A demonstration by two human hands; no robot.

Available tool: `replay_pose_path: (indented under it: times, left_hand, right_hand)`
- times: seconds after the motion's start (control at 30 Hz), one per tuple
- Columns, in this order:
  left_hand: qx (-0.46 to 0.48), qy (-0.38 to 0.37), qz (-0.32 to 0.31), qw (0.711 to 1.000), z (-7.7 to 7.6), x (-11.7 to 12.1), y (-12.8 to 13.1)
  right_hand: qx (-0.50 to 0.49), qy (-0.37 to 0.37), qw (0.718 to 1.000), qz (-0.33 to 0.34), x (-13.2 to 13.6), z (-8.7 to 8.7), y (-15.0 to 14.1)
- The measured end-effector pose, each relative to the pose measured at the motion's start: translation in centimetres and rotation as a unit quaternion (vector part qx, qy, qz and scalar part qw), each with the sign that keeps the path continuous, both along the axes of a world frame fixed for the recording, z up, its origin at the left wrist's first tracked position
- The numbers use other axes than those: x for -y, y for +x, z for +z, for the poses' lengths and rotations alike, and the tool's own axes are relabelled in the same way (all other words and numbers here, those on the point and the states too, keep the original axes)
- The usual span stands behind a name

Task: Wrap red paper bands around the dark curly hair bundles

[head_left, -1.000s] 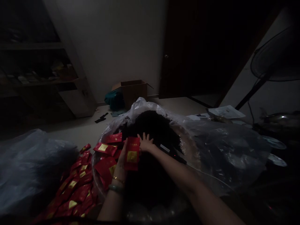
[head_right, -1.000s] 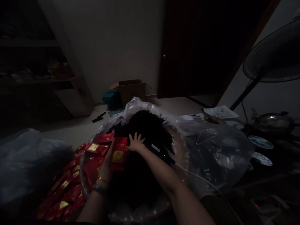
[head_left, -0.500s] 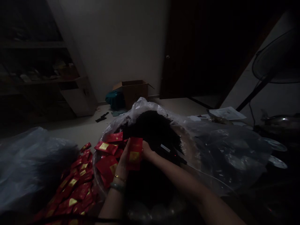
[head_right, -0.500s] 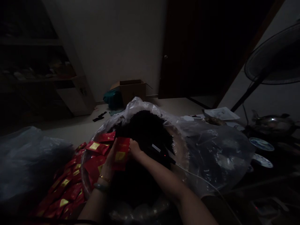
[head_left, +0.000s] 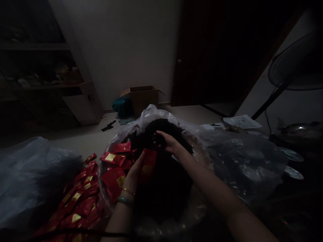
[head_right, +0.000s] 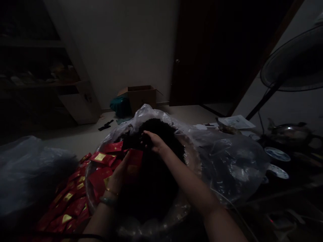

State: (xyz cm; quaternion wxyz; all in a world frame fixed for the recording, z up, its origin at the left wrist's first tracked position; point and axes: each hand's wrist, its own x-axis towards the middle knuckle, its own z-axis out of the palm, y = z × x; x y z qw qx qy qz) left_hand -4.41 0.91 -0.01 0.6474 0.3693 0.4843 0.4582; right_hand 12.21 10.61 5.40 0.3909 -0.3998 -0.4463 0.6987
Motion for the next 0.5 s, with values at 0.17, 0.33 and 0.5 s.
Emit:
replay_pose_path:
  times: [0.17, 0.33, 0.5]
  left_hand:
    - [0.035, -0.013, -0.02, 0.999, 0.8, -0.7, 1.2]
    - [0.019, -0.041, -0.039, 0.998, 0.1, -1.3, 2.0]
    - [0.008, -0.042, -0.032, 0.999, -0.2, -1.0, 1.8]
  right_hand:
    - [0.013, -0.037, 0.995, 0.096, 0.9, 1.6, -0.1]
    - [0.084, 0.038, 0.987, 0.134, 1.5, 2.4, -0.5]
    - [0.188, 0.165, 0.954, 0.163, 2.0, 3.5, -0.6]
